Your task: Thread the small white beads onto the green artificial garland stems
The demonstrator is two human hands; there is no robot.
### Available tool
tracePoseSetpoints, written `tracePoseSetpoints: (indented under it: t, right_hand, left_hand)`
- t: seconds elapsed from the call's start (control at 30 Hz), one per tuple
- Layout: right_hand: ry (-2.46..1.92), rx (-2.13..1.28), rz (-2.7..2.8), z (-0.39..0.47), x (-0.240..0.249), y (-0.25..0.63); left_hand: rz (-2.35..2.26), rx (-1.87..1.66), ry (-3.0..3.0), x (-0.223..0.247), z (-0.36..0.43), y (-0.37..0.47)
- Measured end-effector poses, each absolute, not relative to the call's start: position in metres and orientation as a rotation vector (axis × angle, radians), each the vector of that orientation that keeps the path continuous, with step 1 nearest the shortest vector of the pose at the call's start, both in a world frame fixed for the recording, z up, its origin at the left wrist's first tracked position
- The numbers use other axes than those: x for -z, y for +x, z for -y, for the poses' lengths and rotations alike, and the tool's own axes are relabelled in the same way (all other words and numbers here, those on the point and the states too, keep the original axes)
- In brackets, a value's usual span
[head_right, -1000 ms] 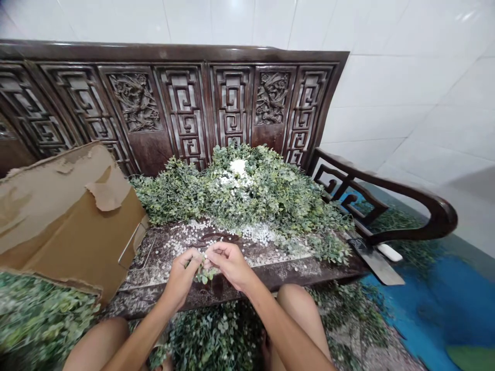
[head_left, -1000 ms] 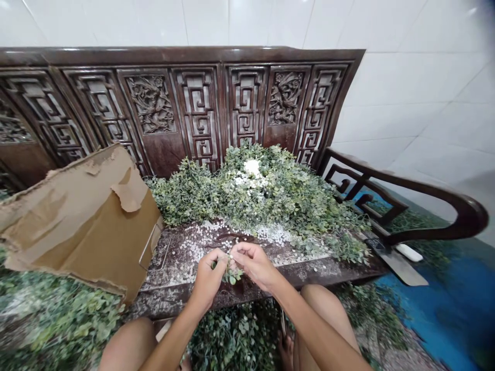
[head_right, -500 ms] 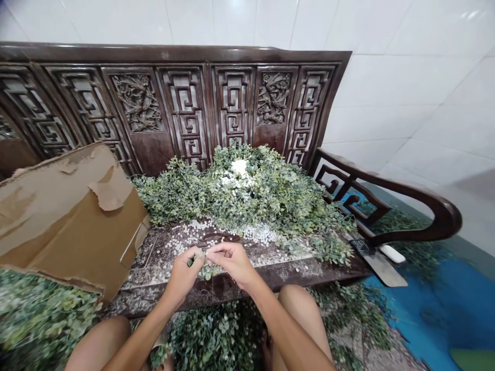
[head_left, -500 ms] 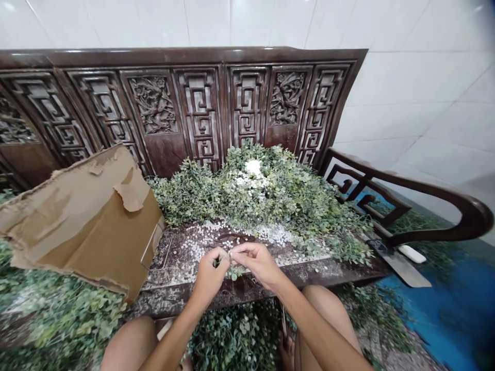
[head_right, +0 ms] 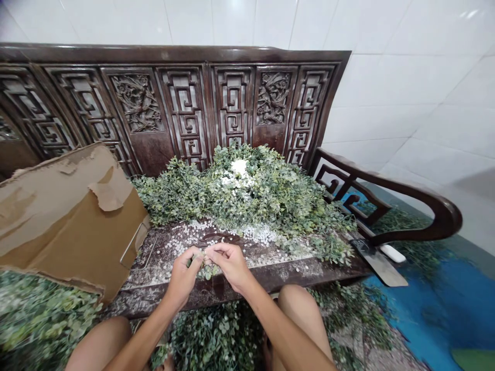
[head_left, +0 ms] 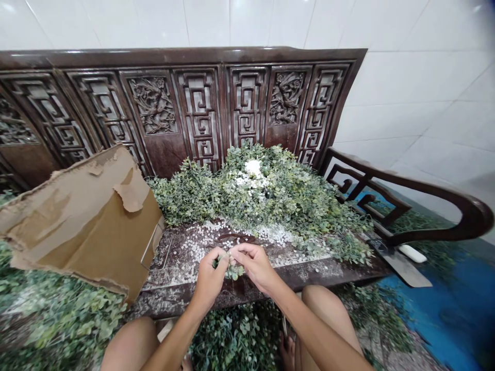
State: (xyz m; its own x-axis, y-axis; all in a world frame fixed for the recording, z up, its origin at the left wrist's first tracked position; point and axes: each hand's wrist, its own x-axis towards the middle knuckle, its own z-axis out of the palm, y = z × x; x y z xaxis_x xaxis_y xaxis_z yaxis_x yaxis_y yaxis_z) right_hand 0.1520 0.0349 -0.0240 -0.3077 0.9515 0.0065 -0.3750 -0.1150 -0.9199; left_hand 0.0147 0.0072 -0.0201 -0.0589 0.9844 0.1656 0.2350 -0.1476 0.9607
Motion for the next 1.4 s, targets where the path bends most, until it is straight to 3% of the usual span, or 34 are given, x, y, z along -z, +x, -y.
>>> tracePoseSetpoints:
  t: [1.4]
  right_hand:
    - [-0.776,-1.615,0.977,-0.031,0.031,0.14]
  left_hand:
    - [-1.388,-1.306,1.5,0.023,-0.008,0.016]
